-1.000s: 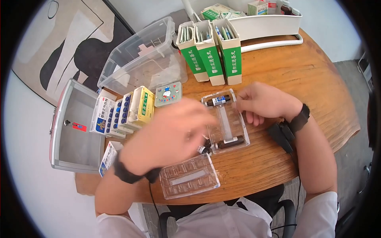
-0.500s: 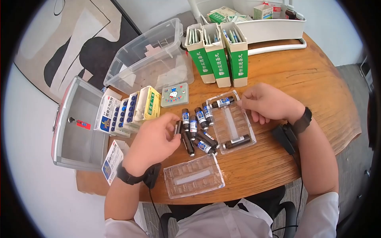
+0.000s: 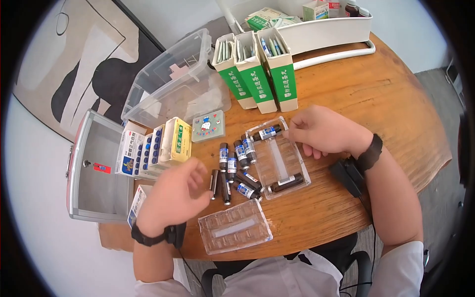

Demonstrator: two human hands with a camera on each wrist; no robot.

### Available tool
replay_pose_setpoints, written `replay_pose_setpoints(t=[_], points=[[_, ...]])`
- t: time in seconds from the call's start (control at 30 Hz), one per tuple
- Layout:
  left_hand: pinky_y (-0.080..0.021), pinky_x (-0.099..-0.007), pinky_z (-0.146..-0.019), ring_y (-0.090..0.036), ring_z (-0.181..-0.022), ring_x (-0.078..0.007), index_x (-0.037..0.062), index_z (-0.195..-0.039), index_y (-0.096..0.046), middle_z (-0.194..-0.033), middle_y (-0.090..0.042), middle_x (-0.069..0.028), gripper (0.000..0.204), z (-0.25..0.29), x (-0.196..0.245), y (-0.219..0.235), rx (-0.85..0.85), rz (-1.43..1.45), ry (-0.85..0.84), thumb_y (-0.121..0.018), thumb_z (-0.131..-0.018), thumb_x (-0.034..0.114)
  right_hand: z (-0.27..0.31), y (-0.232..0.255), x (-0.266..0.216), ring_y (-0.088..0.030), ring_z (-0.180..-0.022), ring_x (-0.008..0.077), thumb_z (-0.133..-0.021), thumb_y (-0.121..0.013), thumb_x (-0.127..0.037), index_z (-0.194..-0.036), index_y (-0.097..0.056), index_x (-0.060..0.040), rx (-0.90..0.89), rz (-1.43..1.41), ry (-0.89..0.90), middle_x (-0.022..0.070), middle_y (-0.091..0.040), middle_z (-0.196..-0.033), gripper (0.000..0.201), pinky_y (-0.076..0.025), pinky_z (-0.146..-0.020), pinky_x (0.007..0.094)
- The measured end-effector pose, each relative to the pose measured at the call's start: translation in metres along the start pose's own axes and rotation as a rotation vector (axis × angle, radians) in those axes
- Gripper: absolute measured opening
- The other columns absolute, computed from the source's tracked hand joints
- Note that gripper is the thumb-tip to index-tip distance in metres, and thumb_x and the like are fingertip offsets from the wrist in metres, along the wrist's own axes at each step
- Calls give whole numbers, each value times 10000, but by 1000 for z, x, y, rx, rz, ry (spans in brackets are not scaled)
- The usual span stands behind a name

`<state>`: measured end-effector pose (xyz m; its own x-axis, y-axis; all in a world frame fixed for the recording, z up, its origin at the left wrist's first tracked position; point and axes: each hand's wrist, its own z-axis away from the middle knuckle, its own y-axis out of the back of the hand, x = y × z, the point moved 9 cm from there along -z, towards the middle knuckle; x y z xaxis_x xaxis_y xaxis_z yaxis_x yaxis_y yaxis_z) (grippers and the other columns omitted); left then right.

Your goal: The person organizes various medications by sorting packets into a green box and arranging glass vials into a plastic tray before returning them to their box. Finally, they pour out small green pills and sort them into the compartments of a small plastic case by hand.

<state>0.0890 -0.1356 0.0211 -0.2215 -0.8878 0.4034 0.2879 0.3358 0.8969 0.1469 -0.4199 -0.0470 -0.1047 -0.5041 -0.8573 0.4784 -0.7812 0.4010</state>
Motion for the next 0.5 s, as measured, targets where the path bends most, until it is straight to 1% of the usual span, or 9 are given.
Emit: replay_pose_setpoints(t=[0.1, 0.13, 0.23, 0.27, 0.3, 0.37, 0.4, 0.43, 0.5], points=[[-583, -303, -710, -681, -796, -159, 26, -1197, -652, -938, -678, -61, 414, -3, -6, -13, -1, 99, -5, -854, -837, 62, -2, -4, -4, -658, -554, 119, -1097, -691, -350, -878, -716, -21, -12, 13, -17, 40, -682, -680, 395, -526, -504, 271], [-580, -303, -706, -675, -779, -158, 25, -1215, -645, -928, -675, -61, 426, -9, -11, -15, 36, 106, -28, -846, -840, 48, -2, -3, -4, -668, -567, 126, -1096, -682, -339, -880, -719, -10, -8, 22, -33, 50, -695, -693, 395, -533, -515, 276], [-575, -299, -706, -665, -754, -156, 18, -1203, -654, -886, -668, -56, 399, -17, -17, -12, 70, 56, -2, -830, -845, 31, -2, -2, -2, -679, -579, 133, -1099, -668, -325, -877, -719, 2, -9, 24, -31, 61, -707, -706, 399, -542, -525, 283], [-569, -296, -704, -662, -739, -158, 11, -1173, -672, -837, -659, -51, 354, -19, -15, -10, 69, 11, 4, -814, -849, 10, -2, -2, -2, -678, -577, 132, -1102, -663, -323, -873, -717, 4, -11, 11, -18, 61, -707, -706, 403, -544, -524, 284], [-569, -296, -704, -662, -739, -158, 11, -1173, -672, -837, -659, -51, 354, -21, -11, -5, 64, 8, -1, -814, -849, 10, -1, -1, -1, -678, -577, 132, -1102, -663, -323, -873, -717, 4, -7, 6, -21, 61, -707, -706, 403, -544, -524, 284], [-572, -297, -709, -663, -736, -161, 12, -1147, -695, -820, -660, -53, 308, -20, -5, 15, 138, 6, 64, -795, -856, -7, 0, -2, -1, -678, -573, 133, -1109, -654, -309, -868, -715, 3, -26, -18, -20, 62, -707, -706, 399, -551, -525, 290], [-585, -307, -733, -701, -764, -173, 20, -1149, -728, -855, -703, -58, 294, -22, 7, 26, 192, -8, 10, -772, -862, -26, 0, -1, 0, -678, -573, 133, -1109, -654, -309, -868, -715, 3, -27, -17, -23, 62, -707, -706, 399, -551, -525, 290], [-585, -307, -733, -701, -764, -173, 20, -1149, -728, -855, -703, -58, 294, -29, 11, 25, 193, -2, 14, -772, -862, -26, -2, -1, 1, -680, -572, 135, -1110, -653, -306, -869, -717, 4, -26, -25, -19, 64, -708, -706, 398, -554, -525, 292], [-601, -350, -758, -737, -795, -237, 17, -1166, -750, -899, -745, -88, 313, -34, 64, 27, 308, 54, -460, -775, -858, -29, -6, -3, 3, -681, -571, 136, -1112, -652, -303, -871, -719, 5, -37, -14, -16, 65, -709, -706, 397, -556, -525, 294]])
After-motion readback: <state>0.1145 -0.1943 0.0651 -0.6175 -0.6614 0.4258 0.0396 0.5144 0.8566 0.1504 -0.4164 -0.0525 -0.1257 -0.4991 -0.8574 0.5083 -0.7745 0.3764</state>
